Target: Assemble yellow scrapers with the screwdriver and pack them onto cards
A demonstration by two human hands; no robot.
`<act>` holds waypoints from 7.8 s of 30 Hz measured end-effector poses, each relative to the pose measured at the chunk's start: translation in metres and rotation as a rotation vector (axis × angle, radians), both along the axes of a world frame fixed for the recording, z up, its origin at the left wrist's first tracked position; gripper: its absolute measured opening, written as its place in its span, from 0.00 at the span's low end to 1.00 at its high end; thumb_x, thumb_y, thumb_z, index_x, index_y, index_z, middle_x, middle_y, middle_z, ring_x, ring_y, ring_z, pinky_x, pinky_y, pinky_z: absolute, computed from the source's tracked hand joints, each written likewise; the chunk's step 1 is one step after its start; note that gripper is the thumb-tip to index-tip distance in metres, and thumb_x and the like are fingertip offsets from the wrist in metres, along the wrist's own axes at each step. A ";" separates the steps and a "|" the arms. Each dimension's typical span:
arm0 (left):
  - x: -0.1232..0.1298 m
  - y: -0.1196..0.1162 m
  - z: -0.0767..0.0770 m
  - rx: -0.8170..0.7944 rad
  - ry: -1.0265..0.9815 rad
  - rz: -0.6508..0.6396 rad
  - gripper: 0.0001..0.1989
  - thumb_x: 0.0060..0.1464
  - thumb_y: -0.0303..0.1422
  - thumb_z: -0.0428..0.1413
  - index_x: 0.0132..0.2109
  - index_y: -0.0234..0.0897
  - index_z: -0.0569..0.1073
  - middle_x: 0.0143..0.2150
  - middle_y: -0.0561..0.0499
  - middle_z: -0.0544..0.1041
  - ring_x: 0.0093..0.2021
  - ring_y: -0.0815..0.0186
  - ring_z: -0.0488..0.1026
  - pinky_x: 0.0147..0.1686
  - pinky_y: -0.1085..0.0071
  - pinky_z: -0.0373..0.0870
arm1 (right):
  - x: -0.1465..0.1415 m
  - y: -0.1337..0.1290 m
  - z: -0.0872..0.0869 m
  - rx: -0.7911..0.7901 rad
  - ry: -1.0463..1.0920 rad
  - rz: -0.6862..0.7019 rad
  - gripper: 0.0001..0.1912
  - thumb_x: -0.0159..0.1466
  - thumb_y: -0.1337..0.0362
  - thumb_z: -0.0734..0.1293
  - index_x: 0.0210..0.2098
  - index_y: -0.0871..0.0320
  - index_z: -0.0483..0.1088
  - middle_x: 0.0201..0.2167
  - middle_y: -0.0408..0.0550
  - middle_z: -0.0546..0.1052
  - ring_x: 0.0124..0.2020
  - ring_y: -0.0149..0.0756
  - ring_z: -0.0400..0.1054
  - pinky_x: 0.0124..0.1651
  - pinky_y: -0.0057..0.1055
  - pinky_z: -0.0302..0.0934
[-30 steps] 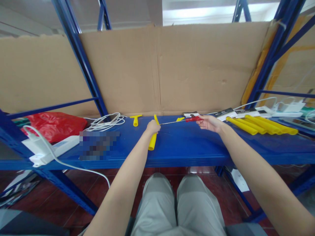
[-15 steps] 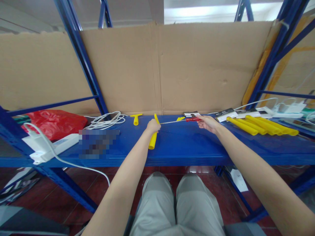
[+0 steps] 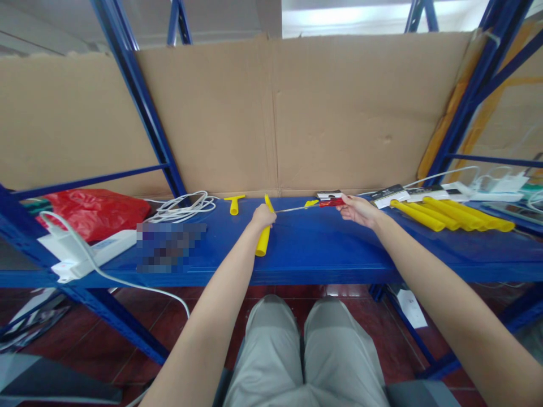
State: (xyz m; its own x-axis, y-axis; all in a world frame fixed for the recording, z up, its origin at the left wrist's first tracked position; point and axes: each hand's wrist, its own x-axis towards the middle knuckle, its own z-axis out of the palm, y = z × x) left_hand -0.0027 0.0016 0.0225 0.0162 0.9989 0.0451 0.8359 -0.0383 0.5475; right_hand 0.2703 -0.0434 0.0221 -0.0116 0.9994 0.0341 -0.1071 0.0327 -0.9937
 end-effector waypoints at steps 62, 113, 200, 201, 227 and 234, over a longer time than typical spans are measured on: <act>0.001 -0.005 0.004 -0.015 -0.020 0.030 0.07 0.54 0.22 0.52 0.35 0.25 0.76 0.35 0.37 0.80 0.33 0.61 0.79 0.31 0.74 0.71 | -0.008 0.001 0.001 -0.008 -0.170 -0.308 0.16 0.68 0.59 0.60 0.28 0.62 0.67 0.11 0.44 0.70 0.11 0.25 0.61 0.14 0.19 0.55; 0.014 0.020 -0.006 0.019 0.008 0.055 0.09 0.54 0.24 0.53 0.42 0.26 0.74 0.38 0.36 0.80 0.39 0.58 0.79 0.35 0.72 0.72 | 0.009 0.011 -0.009 -0.097 -0.115 -0.130 0.23 0.65 0.45 0.57 0.23 0.53 0.51 0.09 0.33 0.51 0.10 0.21 0.40 0.12 0.21 0.37; 0.017 0.008 -0.005 0.058 0.097 0.069 0.13 0.53 0.26 0.53 0.46 0.26 0.75 0.40 0.36 0.80 0.42 0.57 0.79 0.37 0.71 0.73 | 0.015 0.009 -0.004 0.008 0.059 -0.096 0.12 0.67 0.64 0.61 0.27 0.59 0.63 0.16 0.41 0.69 0.16 0.25 0.62 0.21 0.21 0.58; 0.018 0.008 -0.005 0.053 0.099 0.075 0.13 0.53 0.26 0.53 0.46 0.26 0.75 0.40 0.36 0.80 0.41 0.57 0.79 0.37 0.71 0.73 | 0.015 0.009 -0.004 -0.015 0.042 -0.115 0.13 0.67 0.63 0.61 0.27 0.59 0.64 0.15 0.41 0.69 0.16 0.25 0.62 0.21 0.21 0.58; 0.019 0.002 -0.001 0.041 0.088 0.068 0.12 0.52 0.24 0.53 0.44 0.27 0.75 0.41 0.36 0.80 0.42 0.56 0.78 0.38 0.70 0.73 | 0.005 0.004 -0.004 -0.125 -0.151 -0.261 0.20 0.67 0.53 0.59 0.25 0.59 0.62 0.10 0.42 0.65 0.09 0.24 0.55 0.12 0.21 0.49; 0.018 0.005 -0.003 0.052 0.089 0.079 0.13 0.53 0.25 0.53 0.45 0.27 0.75 0.39 0.35 0.80 0.41 0.57 0.79 0.38 0.70 0.73 | 0.007 0.005 -0.001 -0.045 -0.049 -0.174 0.16 0.67 0.57 0.60 0.26 0.60 0.64 0.11 0.42 0.67 0.12 0.25 0.58 0.16 0.21 0.52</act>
